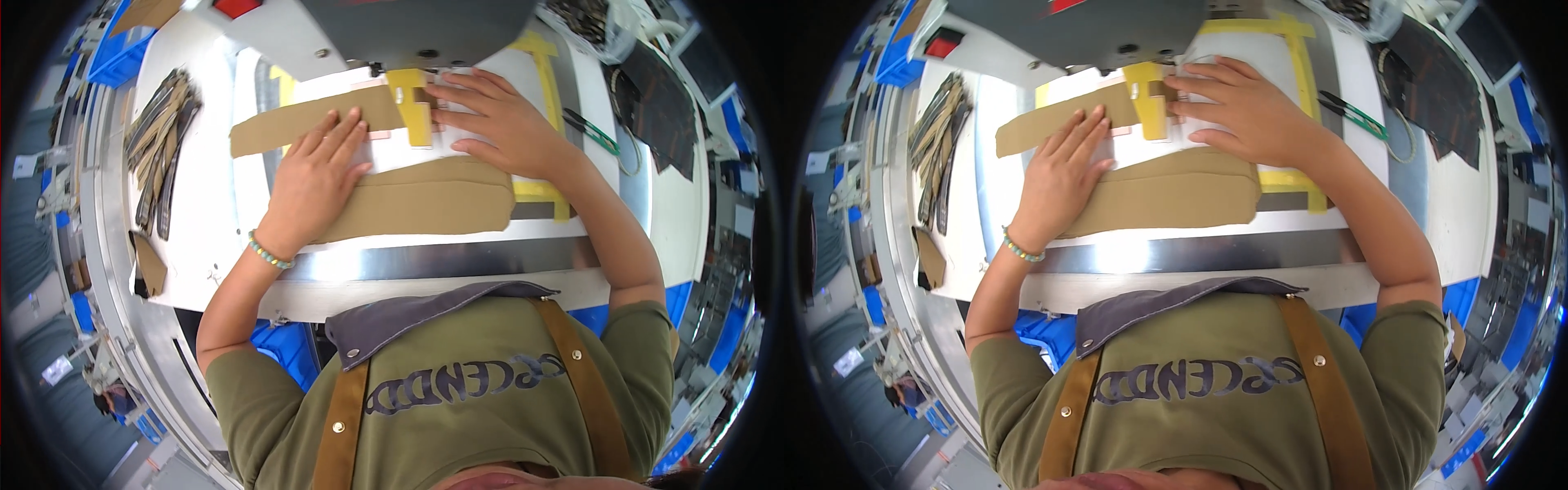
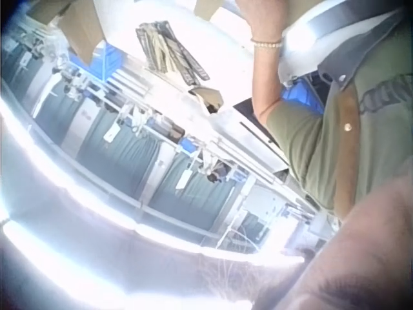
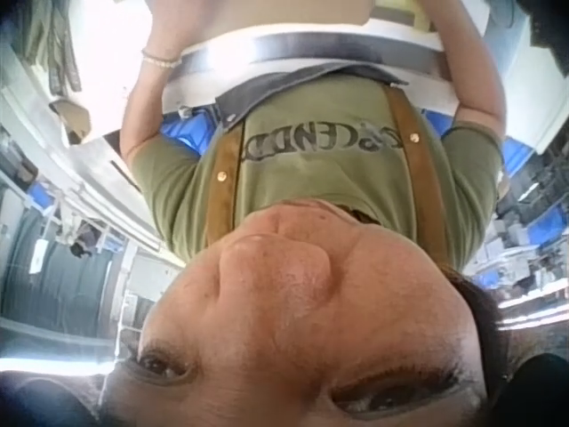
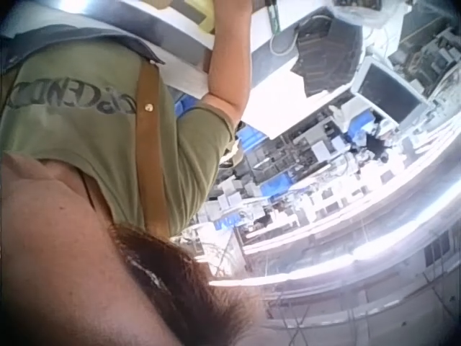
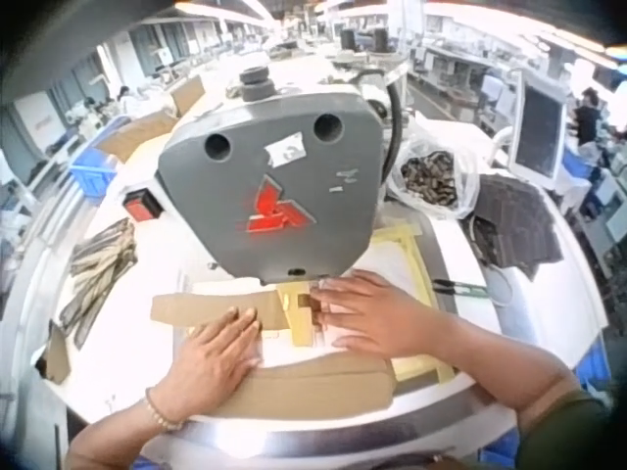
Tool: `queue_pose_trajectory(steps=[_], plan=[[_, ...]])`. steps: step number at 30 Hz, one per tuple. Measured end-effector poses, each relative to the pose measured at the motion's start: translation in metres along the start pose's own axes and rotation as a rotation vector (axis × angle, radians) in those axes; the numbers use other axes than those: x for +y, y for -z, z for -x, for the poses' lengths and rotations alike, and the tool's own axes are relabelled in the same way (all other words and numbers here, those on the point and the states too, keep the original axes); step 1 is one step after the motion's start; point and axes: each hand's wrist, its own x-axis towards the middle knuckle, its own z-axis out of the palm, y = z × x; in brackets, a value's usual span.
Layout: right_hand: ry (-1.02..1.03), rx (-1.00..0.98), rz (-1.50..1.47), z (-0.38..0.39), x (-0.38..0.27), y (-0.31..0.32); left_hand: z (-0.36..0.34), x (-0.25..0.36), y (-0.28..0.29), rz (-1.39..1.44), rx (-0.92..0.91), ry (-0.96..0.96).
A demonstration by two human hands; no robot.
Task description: The recorder is sewing leather strips onto a base material using a template and an industrial sewing machine.
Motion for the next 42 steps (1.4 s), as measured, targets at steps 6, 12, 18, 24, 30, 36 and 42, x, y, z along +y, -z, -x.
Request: queue_pose_trajectory(steps=[6,12,18,24,30,36,42], plan=[[-0.058,-0.084,0.015,-0.003,-0.005,0.009,0.010,-0.023,0.013,0.040,0.055,0.030],[-0.080,-0.098,-0.028,-0.005,-0.013,0.015,0.034,-0.188,0.040,-0.308,0.148,0.490],[-0.080,-0.082,-0.062,-0.009,-0.014,0.017,0.076,-0.310,0.052,-0.419,0.032,0.913],[-0.087,-0.069,-0.082,-0.008,-0.010,0.017,0.108,-0.362,0.054,0.442,0.026,0.830],[-0.048,-0.019,-0.094,-0.008,-0.009,0.016,0.123,-0.360,0.040,0.279,0.486,0.883],[-0.002,0.132,-0.113,0.004,-0.008,0.027,0.081,-0.288,0.079,0.398,0.902,0.698],[-0.180,0.133,-0.703,-0.019,-0.057,0.040,0.026,-0.098,0.096,0.389,0.272,0.256]])
